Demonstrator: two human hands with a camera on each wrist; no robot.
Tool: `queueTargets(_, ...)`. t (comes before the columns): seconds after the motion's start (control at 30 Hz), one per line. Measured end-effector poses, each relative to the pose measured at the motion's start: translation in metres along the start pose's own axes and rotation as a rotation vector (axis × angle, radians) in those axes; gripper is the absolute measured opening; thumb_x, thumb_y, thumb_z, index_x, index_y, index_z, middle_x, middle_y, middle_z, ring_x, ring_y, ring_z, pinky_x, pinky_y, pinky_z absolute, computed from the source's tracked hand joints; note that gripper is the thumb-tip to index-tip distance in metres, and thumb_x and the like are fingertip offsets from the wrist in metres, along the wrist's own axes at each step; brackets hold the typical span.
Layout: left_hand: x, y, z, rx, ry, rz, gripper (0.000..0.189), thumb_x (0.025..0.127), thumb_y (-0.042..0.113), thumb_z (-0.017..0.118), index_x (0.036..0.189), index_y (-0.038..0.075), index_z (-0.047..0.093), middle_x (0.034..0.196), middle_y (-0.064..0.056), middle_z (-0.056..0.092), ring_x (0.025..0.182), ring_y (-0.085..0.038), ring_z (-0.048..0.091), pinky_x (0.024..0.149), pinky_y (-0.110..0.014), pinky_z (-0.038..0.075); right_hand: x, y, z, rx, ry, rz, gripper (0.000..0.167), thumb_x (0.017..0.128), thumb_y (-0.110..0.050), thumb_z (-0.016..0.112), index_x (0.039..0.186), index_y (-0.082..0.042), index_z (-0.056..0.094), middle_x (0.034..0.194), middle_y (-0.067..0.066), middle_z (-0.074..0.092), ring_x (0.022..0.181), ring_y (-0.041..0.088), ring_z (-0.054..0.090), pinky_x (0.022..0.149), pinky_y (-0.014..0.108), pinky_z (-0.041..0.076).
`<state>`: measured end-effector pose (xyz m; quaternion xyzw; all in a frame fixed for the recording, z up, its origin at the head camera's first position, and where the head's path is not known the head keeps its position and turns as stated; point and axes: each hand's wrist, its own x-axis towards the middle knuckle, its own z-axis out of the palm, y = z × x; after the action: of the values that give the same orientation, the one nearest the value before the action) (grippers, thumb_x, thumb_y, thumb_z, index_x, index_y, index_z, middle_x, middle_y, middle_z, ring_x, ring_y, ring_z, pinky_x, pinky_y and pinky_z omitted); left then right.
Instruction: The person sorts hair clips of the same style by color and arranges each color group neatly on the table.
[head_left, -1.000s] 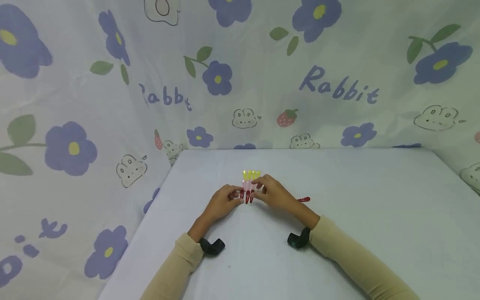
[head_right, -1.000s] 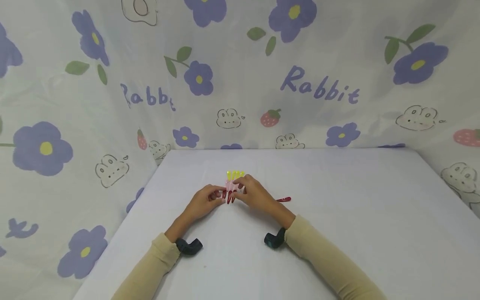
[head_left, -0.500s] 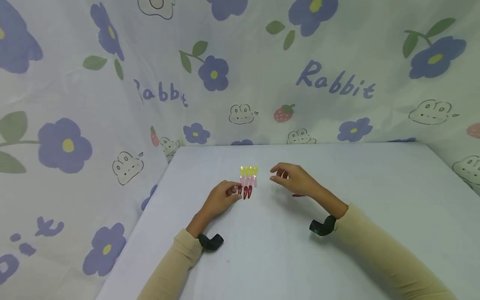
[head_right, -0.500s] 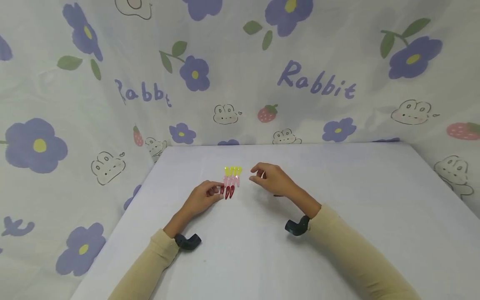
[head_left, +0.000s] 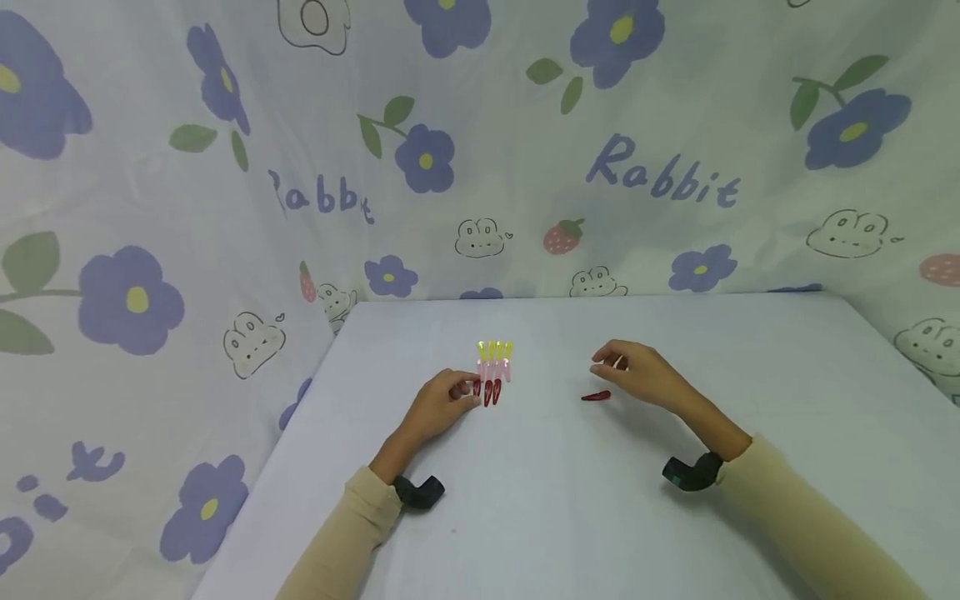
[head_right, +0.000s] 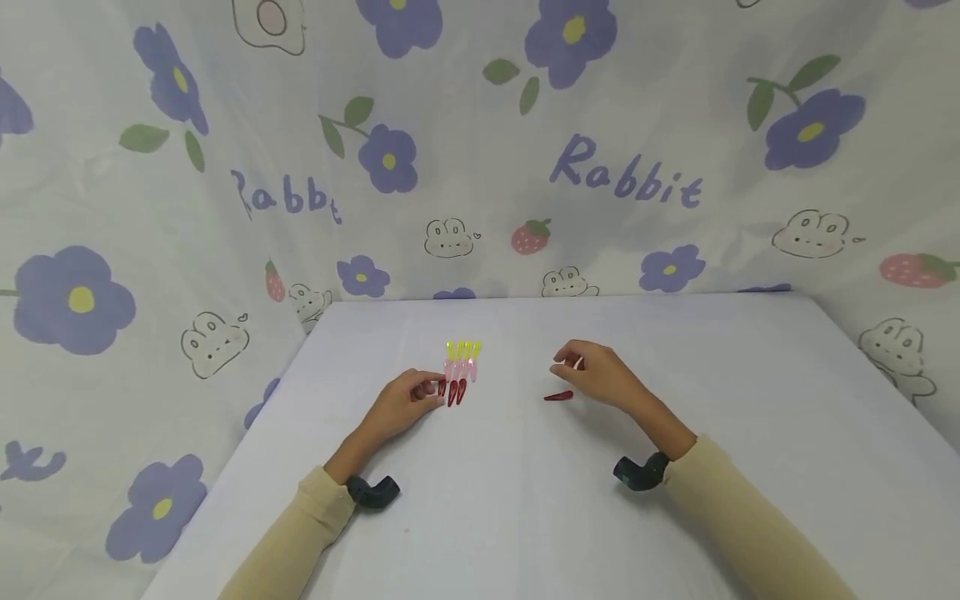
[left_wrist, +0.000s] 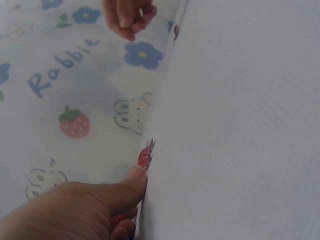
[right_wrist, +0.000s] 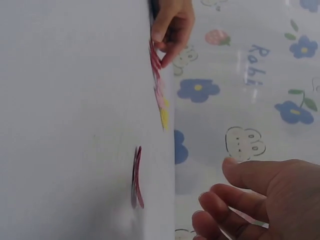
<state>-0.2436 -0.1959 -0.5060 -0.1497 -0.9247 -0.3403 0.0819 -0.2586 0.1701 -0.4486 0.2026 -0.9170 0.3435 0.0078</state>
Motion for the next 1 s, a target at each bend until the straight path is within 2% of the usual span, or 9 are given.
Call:
queueTargets(0.23,-0.002,0.000,-0.001,0.003,0.007,0.000,0.035,0.088,0.025,0.077,0.122,0.016,0.071,0.093,0.003,0.063,0.083,-0.009,0.055,0.075,-0.030,0.047,-0.011,0.032,0.003,-0.006,-0.059,0.106,0.028,0.094,-0.036,0.069,0.102,-0.010,0.065,0.089,0.005,0.062,0.081,0.018,0.054,0.065,0.030,0.046)
queueTargets(0.37,-0.003,0.000,-0.001,-0.005,0.006,-0.004,0.035,0.089,0.025,0.077,0.122,0.016,0.071,0.093,0.003,0.063,0.083,-0.010,0.055,0.075,-0.031,0.047,-0.013,0.040,0.011,0.010,-0.067,0.107,0.030,0.093,-0.038,0.070,0.100,-0.009,0.065,0.088,0.004,0.061,0.079,0.018,0.053,0.064,0.028,0.045)
queueTargets(0.53,-0.002,0.000,0.000,-0.005,0.007,-0.001,0.035,0.089,0.026,0.077,0.122,0.017,0.071,0.093,0.004,0.063,0.083,-0.009,0.055,0.075,-0.030,0.047,-0.015,0.039,0.019,-0.003,-0.018,0.065,0.031,0.090,-0.038,0.074,0.092,-0.009,0.064,0.081,0.002,0.058,0.074,0.016,0.050,0.061,0.026,0.042)
queueTargets(0.77,-0.001,-0.001,0.000,0.000,0.010,0.014,0.035,0.089,0.024,0.077,0.122,0.016,0.071,0.093,0.004,0.062,0.082,-0.009,0.055,0.074,-0.029,0.047,-0.017,0.034,0.028,-0.086,0.051,0.039,0.029,0.090,-0.034,0.075,0.085,-0.008,0.062,0.075,0.001,0.055,0.070,0.015,0.048,0.059,0.027,0.039)
queueTargets(1.0,-0.002,0.002,0.000,0.015,0.003,0.012,0.035,0.089,0.025,0.077,0.122,0.015,0.071,0.092,0.003,0.062,0.082,-0.009,0.055,0.074,-0.028,0.047,-0.019,0.029,0.029,-0.070,0.044,0.091,0.026,0.090,-0.030,0.074,0.085,-0.008,0.062,0.073,0.002,0.055,0.066,0.015,0.047,0.056,0.027,0.038)
